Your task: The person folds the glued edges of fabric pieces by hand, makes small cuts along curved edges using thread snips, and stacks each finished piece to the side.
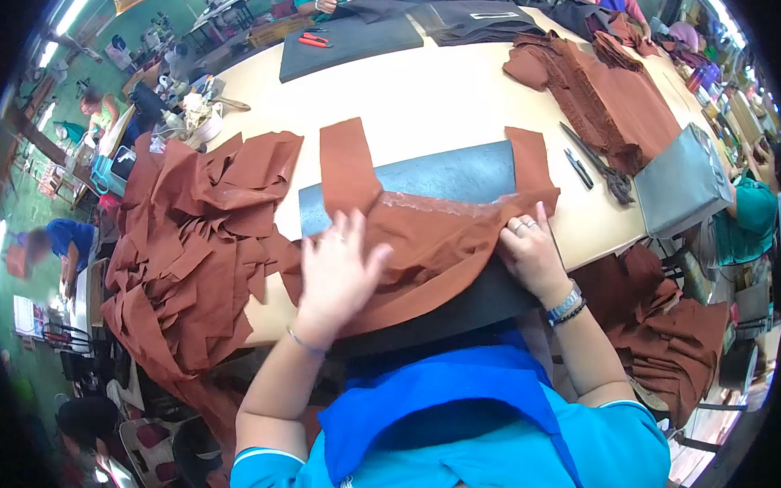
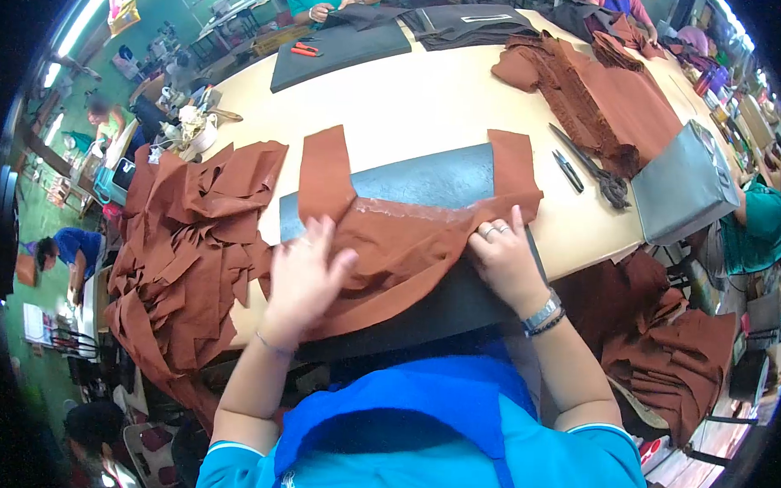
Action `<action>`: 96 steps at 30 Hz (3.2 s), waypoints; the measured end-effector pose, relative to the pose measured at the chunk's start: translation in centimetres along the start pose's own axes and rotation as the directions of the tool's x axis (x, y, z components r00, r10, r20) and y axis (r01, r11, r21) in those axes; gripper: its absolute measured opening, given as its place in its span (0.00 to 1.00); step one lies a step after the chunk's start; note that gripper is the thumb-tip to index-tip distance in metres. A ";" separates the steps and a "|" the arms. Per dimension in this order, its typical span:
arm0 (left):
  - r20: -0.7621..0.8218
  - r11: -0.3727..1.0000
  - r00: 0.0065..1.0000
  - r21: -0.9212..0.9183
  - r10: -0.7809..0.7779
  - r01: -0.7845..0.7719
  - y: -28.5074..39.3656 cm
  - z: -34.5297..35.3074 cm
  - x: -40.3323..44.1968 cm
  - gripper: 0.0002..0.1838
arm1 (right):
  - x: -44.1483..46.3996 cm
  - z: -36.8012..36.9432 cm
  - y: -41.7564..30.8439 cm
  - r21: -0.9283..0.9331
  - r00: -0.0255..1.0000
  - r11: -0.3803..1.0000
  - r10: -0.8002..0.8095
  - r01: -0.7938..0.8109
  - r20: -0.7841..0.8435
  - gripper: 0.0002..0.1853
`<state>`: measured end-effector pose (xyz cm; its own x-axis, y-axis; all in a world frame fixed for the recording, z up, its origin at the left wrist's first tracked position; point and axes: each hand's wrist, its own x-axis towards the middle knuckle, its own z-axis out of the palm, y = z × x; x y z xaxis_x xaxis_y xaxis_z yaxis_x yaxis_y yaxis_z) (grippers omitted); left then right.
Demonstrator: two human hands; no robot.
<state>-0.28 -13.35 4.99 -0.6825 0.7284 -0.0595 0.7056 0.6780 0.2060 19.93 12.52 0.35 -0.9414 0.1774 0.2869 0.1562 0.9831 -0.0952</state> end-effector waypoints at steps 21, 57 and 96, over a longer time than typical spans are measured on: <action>0.230 0.894 0.889 0.123 0.397 -0.431 0.9 3.6 -2.5 0.62 | 9.0 0.7 3.6 0.234 0.996 0.968 -0.091 0.090 -0.005 0.32; 0.058 0.567 0.979 -0.807 -0.197 0.162 -8.4 3.3 4.4 0.37 | 4.7 -2.0 14.9 0.435 0.686 0.625 0.727 -0.648 -0.021 0.22; 0.106 -0.404 0.994 -0.911 -0.035 0.083 0.8 6.2 5.4 0.17 | 8.6 1.2 -4.5 0.797 0.829 -0.262 -0.020 -0.544 0.559 0.17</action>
<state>-2.22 -8.32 -1.24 -0.6825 0.7109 -0.1695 -0.5150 -0.3033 0.8018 10.74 9.53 2.12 -0.9507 0.1022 -0.2928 0.2324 -0.3902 -0.8909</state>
